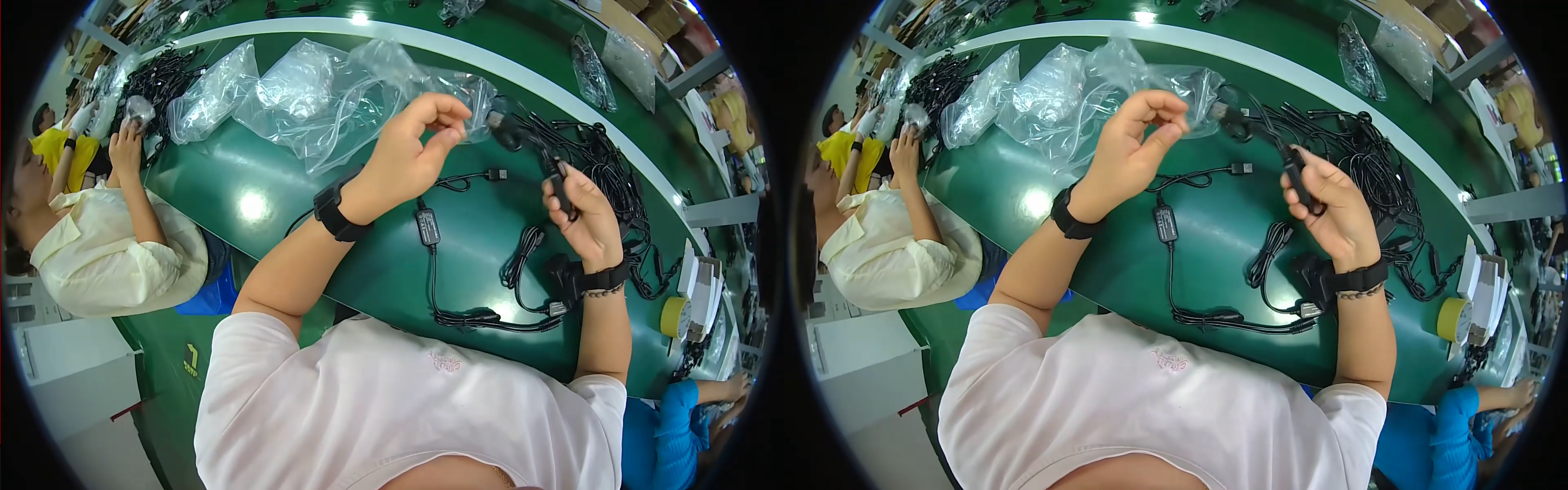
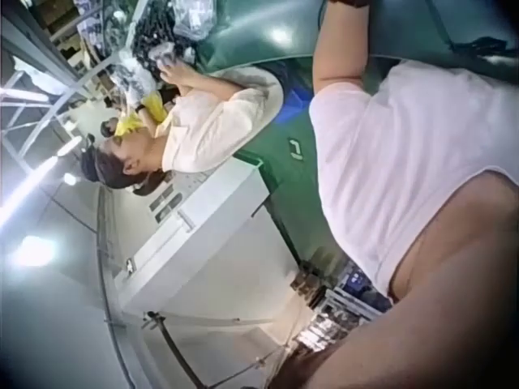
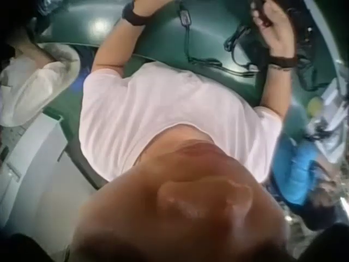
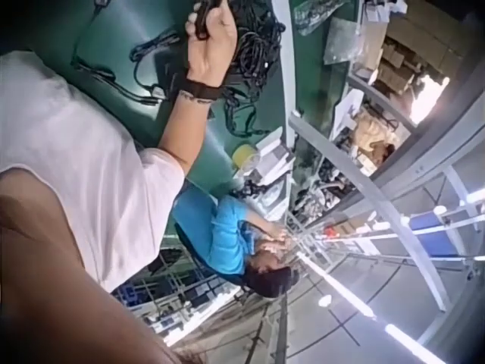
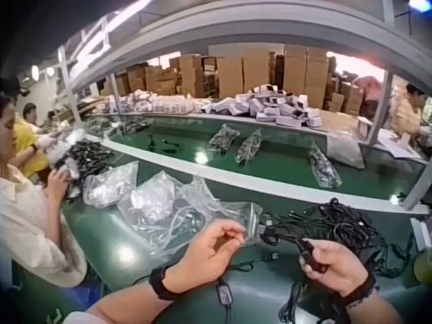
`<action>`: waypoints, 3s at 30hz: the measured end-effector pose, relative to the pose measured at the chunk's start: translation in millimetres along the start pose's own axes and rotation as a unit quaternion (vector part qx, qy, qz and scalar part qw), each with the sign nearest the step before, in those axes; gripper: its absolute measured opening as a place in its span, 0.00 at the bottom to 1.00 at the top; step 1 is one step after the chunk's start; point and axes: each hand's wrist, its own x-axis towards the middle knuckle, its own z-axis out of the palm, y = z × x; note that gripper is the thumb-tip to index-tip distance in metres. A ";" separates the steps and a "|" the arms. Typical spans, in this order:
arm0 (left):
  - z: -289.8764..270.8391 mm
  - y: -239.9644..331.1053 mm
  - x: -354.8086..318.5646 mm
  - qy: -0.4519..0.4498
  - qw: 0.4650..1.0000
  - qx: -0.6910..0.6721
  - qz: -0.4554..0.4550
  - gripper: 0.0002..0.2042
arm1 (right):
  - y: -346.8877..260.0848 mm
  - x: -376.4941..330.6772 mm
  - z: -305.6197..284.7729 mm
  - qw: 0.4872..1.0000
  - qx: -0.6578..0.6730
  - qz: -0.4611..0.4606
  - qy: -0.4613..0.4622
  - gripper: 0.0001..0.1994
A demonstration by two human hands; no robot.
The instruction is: The person packages power cables by hand, coiling each cable and sliding it into a plastic bag before setting it aside on the assembly line.
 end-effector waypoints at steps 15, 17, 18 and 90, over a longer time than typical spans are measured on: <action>24.6 20.6 -11.2 -0.048 0.998 0.024 -0.033 0.07 | 16.3 -7.3 52.9 0.933 -0.330 -0.133 0.053 0.17; 32.2 27.1 -12.2 -0.045 0.995 0.082 0.041 0.05 | 15.3 -2.3 55.4 0.915 -0.369 -0.145 0.068 0.17; 34.3 31.2 -10.8 -0.043 0.988 0.105 0.106 0.05 | 16.4 3.5 55.7 0.841 -0.473 -0.258 0.042 0.16; -34.2 34.5 3.3 -0.005 0.952 0.295 0.086 0.06 | -67.8 82.7 2.0 0.556 -0.815 -0.142 -0.082 0.16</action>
